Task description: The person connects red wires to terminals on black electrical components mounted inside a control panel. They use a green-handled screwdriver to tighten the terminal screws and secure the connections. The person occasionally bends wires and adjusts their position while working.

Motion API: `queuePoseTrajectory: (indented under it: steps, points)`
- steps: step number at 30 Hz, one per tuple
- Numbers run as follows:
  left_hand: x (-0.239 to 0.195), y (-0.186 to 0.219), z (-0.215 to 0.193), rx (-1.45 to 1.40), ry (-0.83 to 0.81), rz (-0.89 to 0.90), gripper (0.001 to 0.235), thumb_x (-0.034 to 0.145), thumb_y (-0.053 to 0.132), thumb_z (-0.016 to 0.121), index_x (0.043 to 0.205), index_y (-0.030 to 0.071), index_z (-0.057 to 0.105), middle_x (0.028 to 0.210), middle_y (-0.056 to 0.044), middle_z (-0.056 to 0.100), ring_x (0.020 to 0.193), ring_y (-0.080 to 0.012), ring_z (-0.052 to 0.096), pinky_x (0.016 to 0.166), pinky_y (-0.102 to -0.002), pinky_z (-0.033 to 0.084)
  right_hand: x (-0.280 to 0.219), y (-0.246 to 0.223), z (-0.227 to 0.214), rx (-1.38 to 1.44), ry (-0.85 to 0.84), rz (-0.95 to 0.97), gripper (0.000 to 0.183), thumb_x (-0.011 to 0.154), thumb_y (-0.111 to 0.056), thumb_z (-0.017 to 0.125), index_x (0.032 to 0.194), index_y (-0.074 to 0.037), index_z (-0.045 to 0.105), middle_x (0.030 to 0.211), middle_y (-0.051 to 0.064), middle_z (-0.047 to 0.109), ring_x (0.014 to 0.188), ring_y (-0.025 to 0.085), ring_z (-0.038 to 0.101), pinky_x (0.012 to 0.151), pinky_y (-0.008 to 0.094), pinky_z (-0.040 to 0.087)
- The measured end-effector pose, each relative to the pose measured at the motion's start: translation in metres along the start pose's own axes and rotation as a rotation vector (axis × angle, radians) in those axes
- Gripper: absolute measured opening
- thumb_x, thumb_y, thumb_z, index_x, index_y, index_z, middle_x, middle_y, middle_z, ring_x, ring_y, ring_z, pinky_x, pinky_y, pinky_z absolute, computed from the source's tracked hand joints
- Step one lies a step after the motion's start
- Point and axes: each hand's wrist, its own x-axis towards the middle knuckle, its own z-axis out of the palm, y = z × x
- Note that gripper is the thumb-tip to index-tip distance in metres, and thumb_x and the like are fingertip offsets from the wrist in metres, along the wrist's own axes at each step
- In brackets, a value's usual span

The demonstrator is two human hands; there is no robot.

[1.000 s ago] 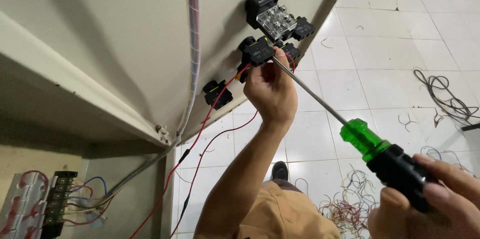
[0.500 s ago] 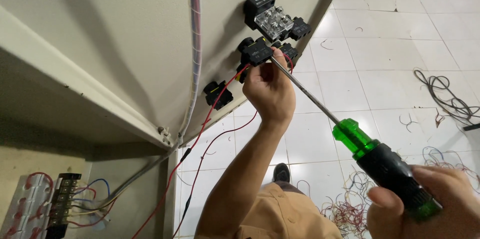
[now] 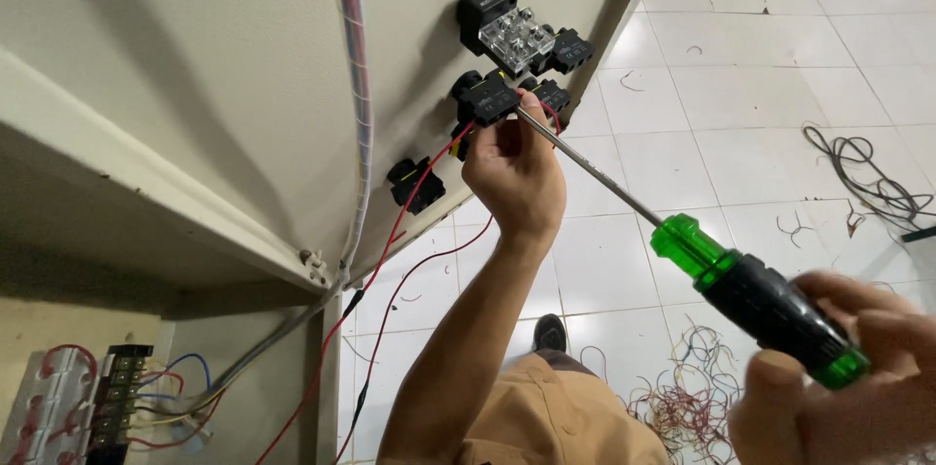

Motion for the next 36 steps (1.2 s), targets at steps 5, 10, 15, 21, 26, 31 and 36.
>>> queuePoseTrajectory:
  steps: [5,10,15,21,26,31,36]
  points:
    - [-0.001,0.000,-0.001,0.014,-0.012,0.018,0.016,0.098,0.017,0.066,0.095,0.003,0.074,0.074,-0.003,0.071,0.066,-0.0094,0.064,0.065,-0.027,0.056,0.002,-0.016,-0.022,-0.322,-0.134,-0.169,0.018,0.087,-0.013,0.074,0.087,0.005,0.077,0.113,0.010,0.074,0.075,0.019,0.068,0.072,0.029,0.052]
    - [-0.001,0.006,0.001,0.045,0.005,-0.052,0.024,0.097,0.022,0.066,0.081,0.004,0.071,0.065,0.001,0.066,0.063,-0.0082,0.059,0.064,-0.027,0.053,-0.015,0.021,0.005,0.070,0.085,-0.282,0.058,0.095,-0.020,0.069,0.131,0.001,0.029,0.121,0.033,0.062,0.107,0.037,0.065,0.091,0.036,0.048]
    - [-0.002,0.008,0.001,0.054,0.008,-0.019,0.026,0.097,0.021,0.067,0.079,0.003,0.071,0.064,-0.001,0.066,0.061,-0.0079,0.057,0.060,-0.027,0.051,-0.008,-0.009,-0.009,-0.510,-0.087,-0.229,0.021,0.086,-0.044,0.071,0.089,-0.024,0.078,0.084,-0.012,0.065,0.143,0.025,0.052,0.117,0.032,0.041]
    - [-0.002,0.010,0.002,0.075,0.016,-0.070,0.030,0.096,0.024,0.066,0.076,0.003,0.070,0.061,0.000,0.064,0.059,-0.0075,0.055,0.059,-0.027,0.050,-0.016,0.002,0.004,-0.053,0.138,-0.236,0.035,0.106,0.010,0.078,0.109,0.029,0.048,0.138,0.041,0.064,0.091,0.037,0.070,0.080,0.038,0.056]
    - [-0.003,0.012,0.003,0.053,0.034,-0.068,0.027,0.095,0.023,0.068,0.077,0.002,0.071,0.065,-0.003,0.069,0.062,-0.0085,0.060,0.060,-0.028,0.053,-0.005,0.000,0.018,0.229,0.109,-0.350,0.042,0.103,-0.029,0.043,0.134,-0.014,0.020,0.109,0.038,0.056,0.064,0.029,0.052,0.065,0.031,0.041]
    - [-0.002,0.008,0.001,0.064,0.020,-0.061,0.024,0.095,0.022,0.067,0.083,0.002,0.074,0.068,-0.002,0.070,0.064,-0.0088,0.062,0.063,-0.028,0.055,-0.014,-0.014,0.006,0.370,0.071,-0.260,0.060,0.086,0.010,0.066,0.121,-0.014,0.023,0.141,0.021,0.045,0.104,0.027,0.061,0.091,0.027,0.053]
    - [-0.003,0.012,0.000,0.107,0.008,-0.055,0.030,0.096,0.026,0.065,0.077,0.003,0.070,0.062,-0.001,0.066,0.061,-0.0086,0.059,0.063,-0.028,0.053,-0.015,0.002,0.006,0.145,0.077,-0.448,0.046,0.097,-0.004,0.074,0.121,-0.005,0.035,0.133,0.036,0.060,0.115,0.033,0.064,0.095,0.037,0.057]
